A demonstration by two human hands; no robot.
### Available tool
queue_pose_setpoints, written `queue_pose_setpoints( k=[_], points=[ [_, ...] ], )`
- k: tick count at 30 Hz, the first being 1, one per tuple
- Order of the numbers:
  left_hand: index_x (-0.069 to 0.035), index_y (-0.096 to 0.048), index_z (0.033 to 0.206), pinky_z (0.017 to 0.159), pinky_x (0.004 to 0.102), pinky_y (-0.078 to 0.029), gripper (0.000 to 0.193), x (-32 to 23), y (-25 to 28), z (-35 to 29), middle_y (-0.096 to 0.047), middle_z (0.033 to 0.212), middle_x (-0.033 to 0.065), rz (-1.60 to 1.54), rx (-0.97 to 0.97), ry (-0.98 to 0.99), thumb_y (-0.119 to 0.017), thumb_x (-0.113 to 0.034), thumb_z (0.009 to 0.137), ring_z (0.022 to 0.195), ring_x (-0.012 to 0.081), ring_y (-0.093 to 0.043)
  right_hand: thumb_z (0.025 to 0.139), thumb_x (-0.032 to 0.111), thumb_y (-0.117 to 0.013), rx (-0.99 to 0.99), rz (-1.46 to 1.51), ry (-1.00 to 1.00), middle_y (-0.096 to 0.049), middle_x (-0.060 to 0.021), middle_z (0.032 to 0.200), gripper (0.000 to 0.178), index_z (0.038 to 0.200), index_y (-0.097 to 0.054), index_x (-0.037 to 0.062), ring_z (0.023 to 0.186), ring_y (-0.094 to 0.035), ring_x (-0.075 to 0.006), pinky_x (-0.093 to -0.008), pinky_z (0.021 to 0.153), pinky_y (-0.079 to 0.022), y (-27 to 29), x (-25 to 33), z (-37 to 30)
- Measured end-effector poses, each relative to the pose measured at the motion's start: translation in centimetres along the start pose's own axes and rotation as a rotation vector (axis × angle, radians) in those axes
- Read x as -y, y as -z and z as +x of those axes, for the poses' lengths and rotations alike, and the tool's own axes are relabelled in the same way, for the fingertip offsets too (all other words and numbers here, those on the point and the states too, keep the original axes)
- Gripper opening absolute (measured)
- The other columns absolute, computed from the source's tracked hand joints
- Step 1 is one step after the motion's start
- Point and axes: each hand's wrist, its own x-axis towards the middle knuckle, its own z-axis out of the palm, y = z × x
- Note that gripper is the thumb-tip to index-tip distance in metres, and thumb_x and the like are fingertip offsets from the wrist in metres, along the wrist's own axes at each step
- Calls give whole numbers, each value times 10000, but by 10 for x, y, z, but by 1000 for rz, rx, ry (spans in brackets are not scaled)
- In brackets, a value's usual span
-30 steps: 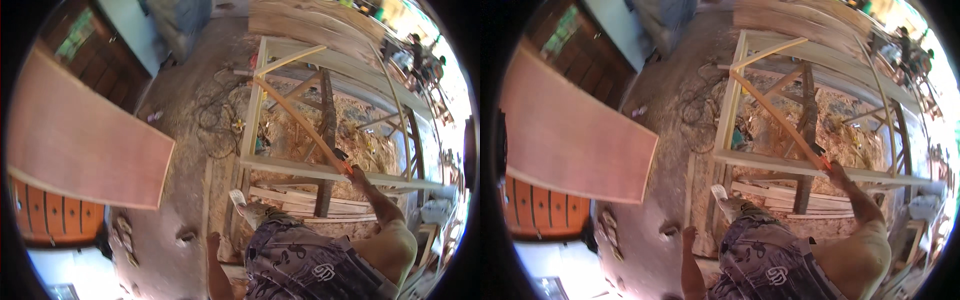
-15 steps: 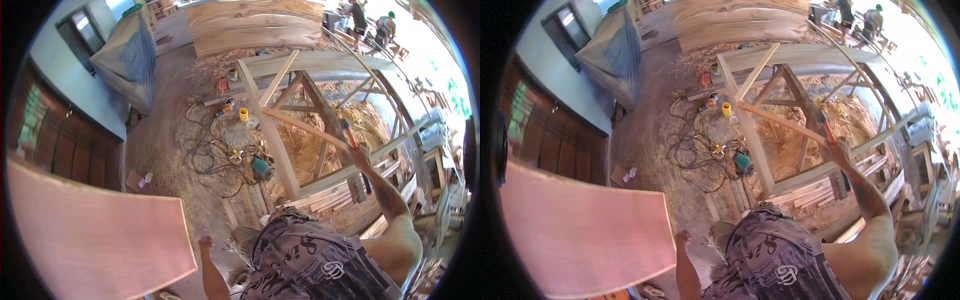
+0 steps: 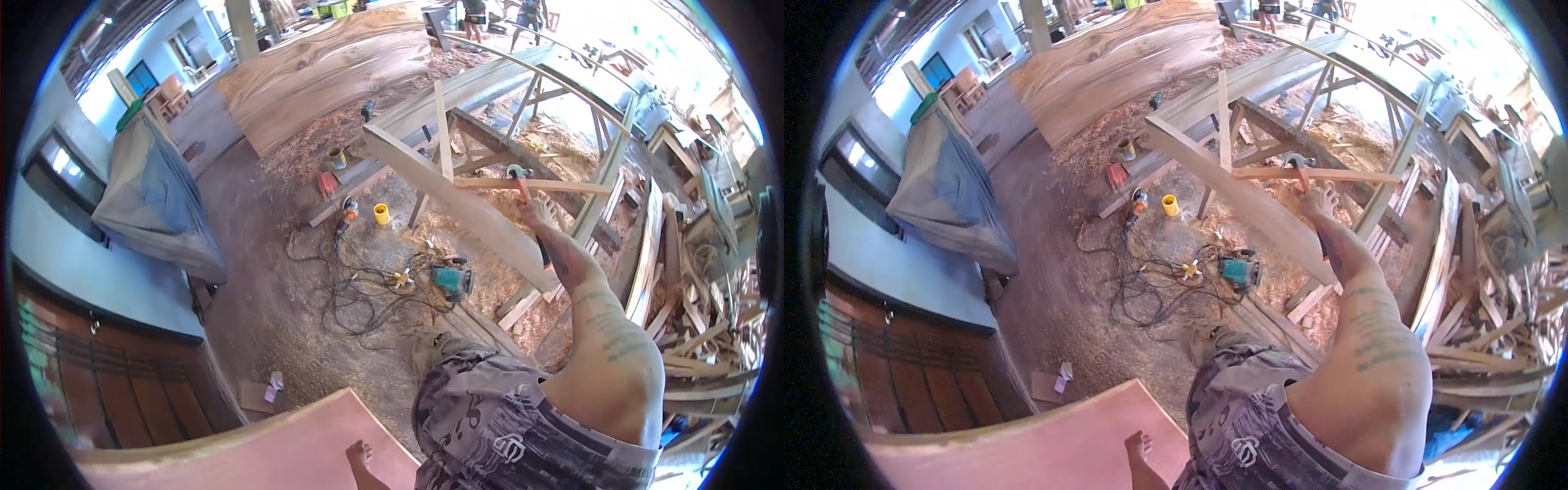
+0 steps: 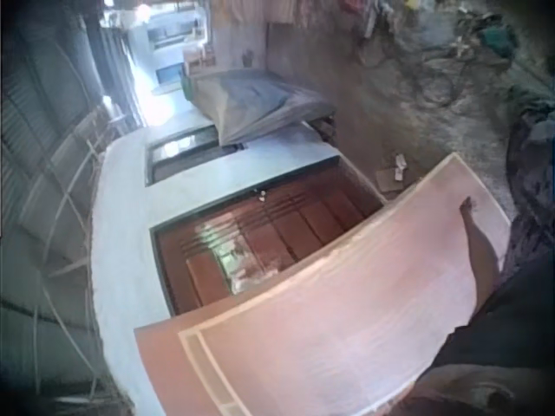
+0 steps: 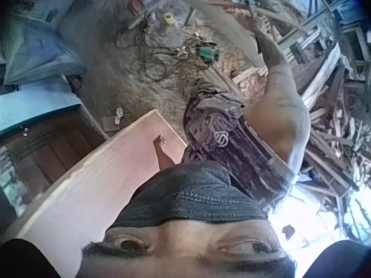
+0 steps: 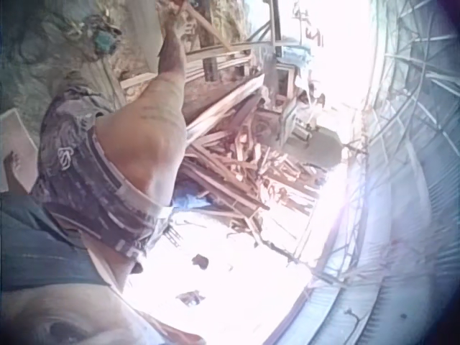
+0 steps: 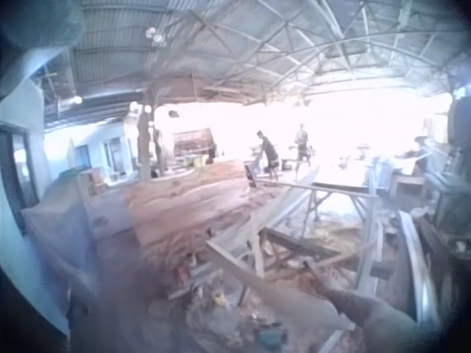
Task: The person hammers nails into a wooden frame at several joints and then uses a tape measure to check the dimensions of the structure.
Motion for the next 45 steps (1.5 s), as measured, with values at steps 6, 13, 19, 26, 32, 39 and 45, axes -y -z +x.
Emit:
queue_pose_setpoints(
  k=[6,13,19,26,32,39,45],
  points=[
    [-38,-549,1177,685,447,-543,346,-68,65,109,-668,980,198,-258,279,163,-627,-235,903,820,354,-659,886,452,-598,-198,-128,104,-562,-239,1173,561,1287,-603,61,1050,-570,-417,-514,991,-411,-47,26,26],
    [-5,-589,1098,792,475,-556,307,-269,42,195,-685,1062,201,82,141,-20,-599,-274,952,904,349,-689,928,362,-586,-254,253,55,-643,-257,1140,489,1315,-534,69,1066,-622,-421,-486,876,-486,-45,42,-1],
    [-35,-583,1094,675,412,-564,290,-453,125,337,-669,1007,153,-255,807,-18,-550,-286,953,819,303,-676,913,452,-593,-186,75,-325,-644,-336,1077,523,970,-700,-56,1063,-643,-416,-488,902,-506,-29,145,11],
    [-98,-563,1137,781,443,-548,377,-616,96,363,-656,1135,172,812,311,-97,-466,-403,939,1006,351,-658,791,252,-738,-301,72,-150,-639,-291,1048,420,1049,-652,-68,1030,-618,-435,-485,895,-477,27,180,-30],
    [-76,-591,1147,818,468,-545,326,-759,83,462,-674,1038,191,676,743,247,-575,-303,915,897,406,-676,789,389,-732,-111,87,-150,-621,-284,945,507,1035,-626,-41,947,-602,-437,-489,825,-447,35,259,-31],
    [13,-688,908,616,394,-494,267,-939,-28,496,-656,737,86,1179,278,-876,-556,-219,922,728,218,-647,763,461,-737,-255,-131,73,-603,-191,1013,494,999,-657,34,965,-584,-393,-477,837,-446,34,313,13],
    [-3,-720,904,618,335,-503,301,-1007,-135,398,-687,789,76,936,309,-934,-607,-279,871,691,185,-641,776,329,-758,-68,128,-113,-657,-205,891,380,950,-636,13,882,-641,-375,-447,759,-471,0,271,49]
  ],
)
